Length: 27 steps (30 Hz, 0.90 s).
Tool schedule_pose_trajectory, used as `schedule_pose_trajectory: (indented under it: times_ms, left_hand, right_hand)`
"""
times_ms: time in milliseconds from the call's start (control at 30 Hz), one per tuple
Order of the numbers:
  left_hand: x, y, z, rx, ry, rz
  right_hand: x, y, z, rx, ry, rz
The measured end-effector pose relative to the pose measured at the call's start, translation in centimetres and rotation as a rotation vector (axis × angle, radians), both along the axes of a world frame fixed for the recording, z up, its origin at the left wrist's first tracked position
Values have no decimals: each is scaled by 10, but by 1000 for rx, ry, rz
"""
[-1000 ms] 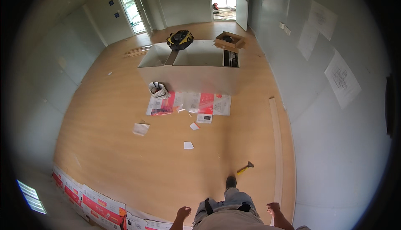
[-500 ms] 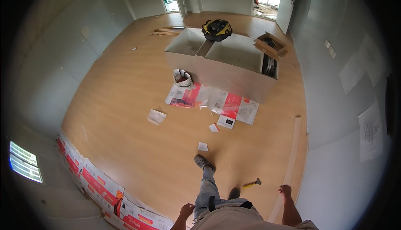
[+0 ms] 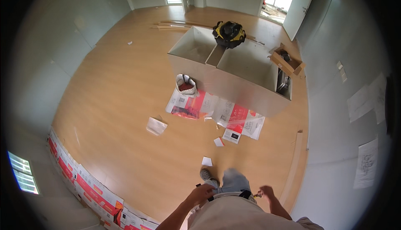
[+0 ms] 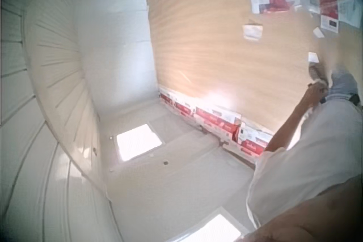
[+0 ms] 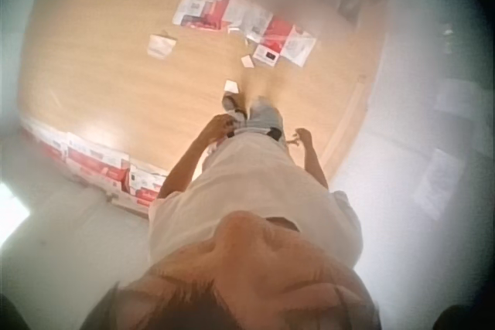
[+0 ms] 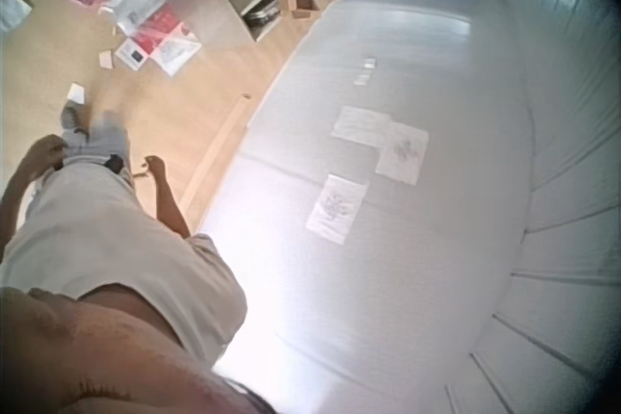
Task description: The person cuts wooden skirting boards to size using a miter saw, then walks to a wall and fits the pieces along the base. They repeat this process multiple times, cutting and installing several sections of skirting board.
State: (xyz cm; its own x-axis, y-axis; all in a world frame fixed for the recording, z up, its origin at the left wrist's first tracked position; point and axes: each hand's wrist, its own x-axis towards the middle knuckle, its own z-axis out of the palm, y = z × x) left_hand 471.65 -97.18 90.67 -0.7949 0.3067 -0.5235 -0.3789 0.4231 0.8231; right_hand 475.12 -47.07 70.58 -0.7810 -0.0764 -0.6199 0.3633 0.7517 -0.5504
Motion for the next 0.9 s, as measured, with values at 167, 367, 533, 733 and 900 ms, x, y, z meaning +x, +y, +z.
schedule_pose_trajectory:
  times_ms: [167, 367, 533, 733, 900]
  left_hand:
    - [-27, -44, -35, 80, 122, -189]
    - [-169, -100, -17, -81, 22, -257]
    - [-190, -156, -87, 47, -160, 77]
    - [-294, -187, -40, 78, -98, 198]
    - [-308, -240, -23, 121, -50, 331]
  right_hand:
    - [-142, -114, 55, -256, -52, -532]
    - [-235, -29, -113, 12, 86, 669]
    - [-390, -149, -119, -137, -547, -223]
    - [-622, -342, 15, -226, -28, -20]
    - [-747, -435, 18, -257, 291, 159]
